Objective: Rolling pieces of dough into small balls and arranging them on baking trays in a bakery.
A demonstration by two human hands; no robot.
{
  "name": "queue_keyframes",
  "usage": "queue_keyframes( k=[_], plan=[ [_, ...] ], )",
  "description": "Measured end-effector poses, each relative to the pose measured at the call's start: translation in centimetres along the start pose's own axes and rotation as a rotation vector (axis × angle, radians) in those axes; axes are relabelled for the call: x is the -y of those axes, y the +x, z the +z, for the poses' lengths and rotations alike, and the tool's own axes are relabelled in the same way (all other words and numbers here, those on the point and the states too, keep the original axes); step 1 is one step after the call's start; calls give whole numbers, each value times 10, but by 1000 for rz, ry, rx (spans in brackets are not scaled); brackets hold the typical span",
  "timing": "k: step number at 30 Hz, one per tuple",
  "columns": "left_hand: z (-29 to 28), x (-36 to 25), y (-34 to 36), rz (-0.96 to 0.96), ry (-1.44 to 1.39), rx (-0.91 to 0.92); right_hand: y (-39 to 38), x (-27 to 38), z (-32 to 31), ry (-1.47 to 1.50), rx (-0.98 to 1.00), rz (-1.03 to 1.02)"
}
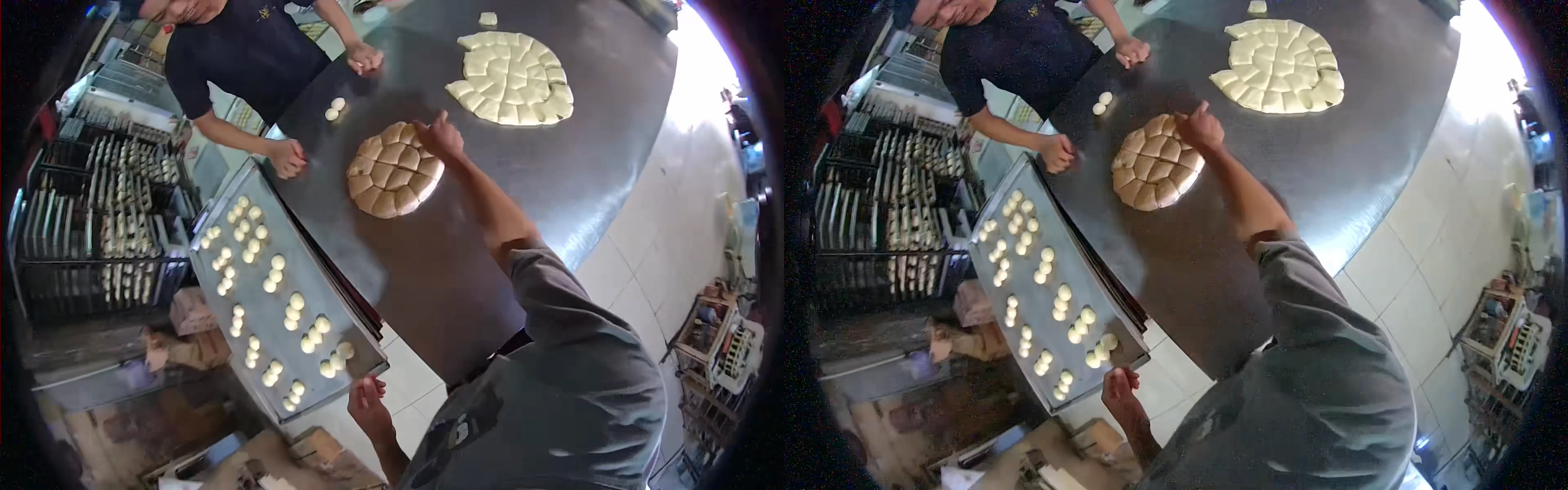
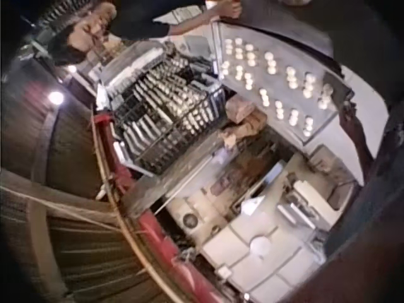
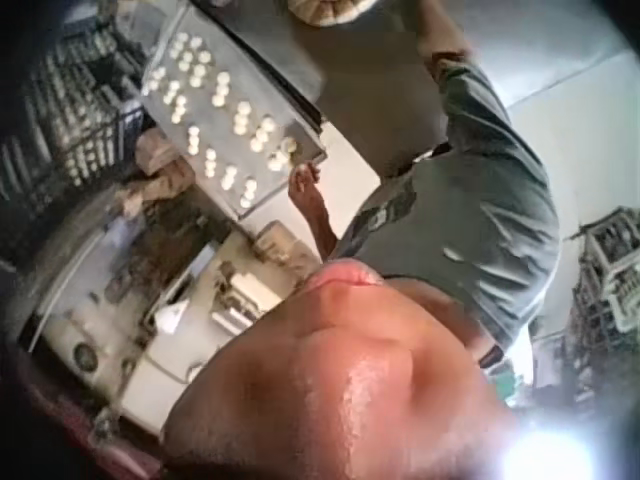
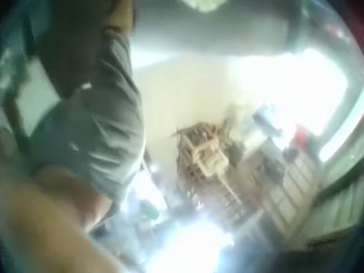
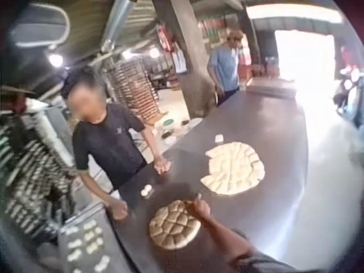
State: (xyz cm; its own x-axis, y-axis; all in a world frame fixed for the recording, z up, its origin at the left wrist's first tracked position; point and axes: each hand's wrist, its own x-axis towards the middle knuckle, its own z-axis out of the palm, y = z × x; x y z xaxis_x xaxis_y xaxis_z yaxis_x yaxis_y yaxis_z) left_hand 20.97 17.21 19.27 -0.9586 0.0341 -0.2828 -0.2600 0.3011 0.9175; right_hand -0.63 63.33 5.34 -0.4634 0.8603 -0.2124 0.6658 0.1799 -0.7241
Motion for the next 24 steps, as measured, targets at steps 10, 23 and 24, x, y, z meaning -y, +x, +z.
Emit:
queue_keyframes(
  k=[10,23,24],
  plan=[
    [124,-35,-50,369,352,415,11,-82,-18,22,589,-117],
    [166,-35,-21,387,275,530,-22,-163,-142,1044,-482,-48],
    [169,-30,-17,420,293,539,-20,-156,-153,714,-361,-206]
  ],
)
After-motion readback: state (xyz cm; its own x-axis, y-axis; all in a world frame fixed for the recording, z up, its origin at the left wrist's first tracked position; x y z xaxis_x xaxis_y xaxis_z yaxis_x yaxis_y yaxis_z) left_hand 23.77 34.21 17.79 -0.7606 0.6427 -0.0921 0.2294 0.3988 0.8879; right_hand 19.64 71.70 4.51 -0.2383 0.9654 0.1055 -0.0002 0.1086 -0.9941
